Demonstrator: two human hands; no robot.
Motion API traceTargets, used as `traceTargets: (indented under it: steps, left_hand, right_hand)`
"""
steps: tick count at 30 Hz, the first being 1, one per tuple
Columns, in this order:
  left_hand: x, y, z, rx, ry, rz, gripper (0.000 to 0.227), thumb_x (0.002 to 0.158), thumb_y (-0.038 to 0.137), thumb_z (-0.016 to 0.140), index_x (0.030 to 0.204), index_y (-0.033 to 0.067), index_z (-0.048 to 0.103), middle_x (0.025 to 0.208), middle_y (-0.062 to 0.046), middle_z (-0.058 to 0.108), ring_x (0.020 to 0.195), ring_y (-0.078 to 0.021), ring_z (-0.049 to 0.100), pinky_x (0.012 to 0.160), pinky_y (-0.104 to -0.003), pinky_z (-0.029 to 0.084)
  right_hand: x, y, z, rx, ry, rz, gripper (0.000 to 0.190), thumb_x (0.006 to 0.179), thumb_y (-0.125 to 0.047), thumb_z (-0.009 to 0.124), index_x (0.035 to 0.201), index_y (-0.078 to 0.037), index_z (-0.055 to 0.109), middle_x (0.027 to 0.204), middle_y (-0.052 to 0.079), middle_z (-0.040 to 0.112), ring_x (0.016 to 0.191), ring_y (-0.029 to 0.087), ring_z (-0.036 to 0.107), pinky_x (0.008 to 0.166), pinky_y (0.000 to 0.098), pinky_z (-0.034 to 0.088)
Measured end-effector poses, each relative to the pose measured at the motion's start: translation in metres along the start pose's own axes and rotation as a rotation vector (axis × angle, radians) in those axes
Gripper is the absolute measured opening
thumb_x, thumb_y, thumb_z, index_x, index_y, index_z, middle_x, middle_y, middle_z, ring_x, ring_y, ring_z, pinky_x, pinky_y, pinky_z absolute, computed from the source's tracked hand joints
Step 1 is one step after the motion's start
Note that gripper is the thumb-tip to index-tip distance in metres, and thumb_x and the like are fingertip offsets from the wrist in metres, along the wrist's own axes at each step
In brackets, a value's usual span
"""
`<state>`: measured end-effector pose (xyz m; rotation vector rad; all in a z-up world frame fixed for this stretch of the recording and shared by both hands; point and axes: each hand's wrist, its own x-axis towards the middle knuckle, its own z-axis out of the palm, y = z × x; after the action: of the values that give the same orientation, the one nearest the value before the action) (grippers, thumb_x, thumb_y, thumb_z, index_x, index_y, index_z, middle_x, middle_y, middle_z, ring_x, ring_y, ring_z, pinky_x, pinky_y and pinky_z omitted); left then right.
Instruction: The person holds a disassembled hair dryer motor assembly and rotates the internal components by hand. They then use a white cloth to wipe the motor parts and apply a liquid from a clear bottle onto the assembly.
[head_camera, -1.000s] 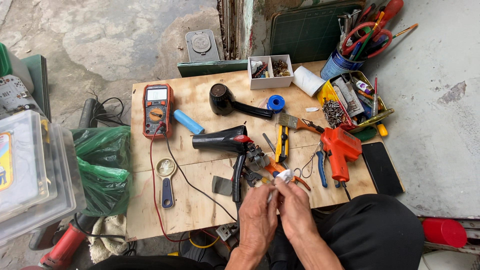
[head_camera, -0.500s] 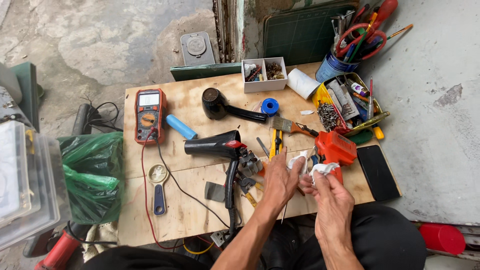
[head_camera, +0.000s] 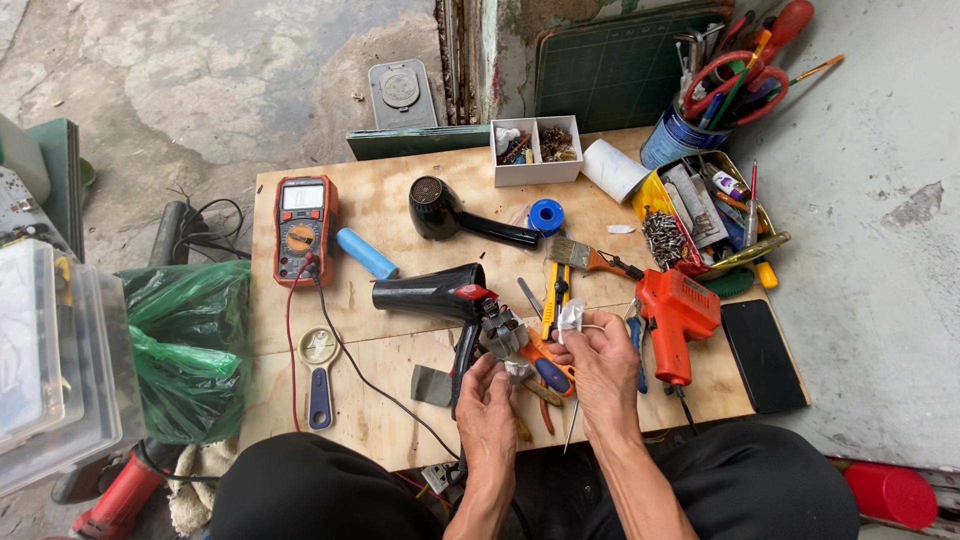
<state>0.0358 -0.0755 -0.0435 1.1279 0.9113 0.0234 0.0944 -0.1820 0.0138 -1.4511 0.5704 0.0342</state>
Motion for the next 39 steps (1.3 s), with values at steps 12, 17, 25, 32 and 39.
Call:
traceTargets:
  steps: [12, 17, 25, 32, 39]
  left_hand:
    - [0.022, 0.004, -0.028, 0.422, 0.176, 0.523, 0.040, 0.105, 0.024, 0.057, 0.141, 0.0160, 0.072, 0.137, -0.006, 0.079, 0.129, -0.0227, 0.070, 0.111, -0.038, 0.053]
    - [0.057, -0.012, -0.043, 0.790, 0.140, 0.634, 0.054, 0.100, 0.033, 0.064, 0.150, 0.0156, 0.062, 0.146, -0.009, 0.071, 0.135, -0.0355, 0.061, 0.108, -0.053, 0.045]
    - [0.097, -0.036, -0.056, 0.714, -0.012, 0.636, 0.052, 0.099, 0.025, 0.066, 0.150, 0.0148, 0.064, 0.143, -0.012, 0.076, 0.128, -0.0361, 0.071, 0.108, -0.048, 0.055]
    - [0.099, -0.037, -0.067, 0.552, -0.054, 0.573, 0.055, 0.098, 0.025, 0.062, 0.152, 0.0147, 0.063, 0.147, -0.012, 0.075, 0.134, -0.0341, 0.071, 0.114, -0.044, 0.053]
    - [0.060, -0.004, -0.066, 0.711, 0.126, 0.821, 0.051, 0.105, 0.019, 0.066, 0.153, 0.0032, 0.058, 0.140, -0.018, 0.068, 0.130, -0.0363, 0.061, 0.113, -0.048, 0.051]
  right_hand:
    - [0.010, 0.047, 0.025, -0.929, -0.295, -0.153, 0.096, 0.094, -0.061, 0.069, 0.170, -0.010, 0.039, 0.171, 0.012, 0.040, 0.151, 0.029, 0.054, 0.115, 0.0558, 0.057]
    - [0.025, 0.074, 0.040, -1.124, -0.168, -0.402, 0.088, 0.085, -0.062, 0.083, 0.152, -0.011, 0.057, 0.141, 0.014, 0.062, 0.131, 0.036, 0.062, 0.104, 0.0514, 0.055]
    - [0.020, 0.029, 0.057, -1.165, -0.259, -0.124, 0.093, 0.091, -0.062, 0.077, 0.166, -0.016, 0.045, 0.167, 0.017, 0.049, 0.151, 0.035, 0.055, 0.122, 0.0586, 0.049]
    - [0.014, -0.027, 0.064, -0.922, -0.468, 0.106, 0.043, 0.084, -0.033, 0.083, 0.123, -0.015, 0.084, 0.110, -0.001, 0.084, 0.098, 0.012, 0.071, 0.091, 0.0279, 0.051]
    - [0.024, -0.022, 0.062, -0.919, -0.496, 0.106, 0.062, 0.082, -0.030, 0.084, 0.143, -0.016, 0.080, 0.120, -0.003, 0.083, 0.108, 0.010, 0.069, 0.099, 0.0252, 0.049]
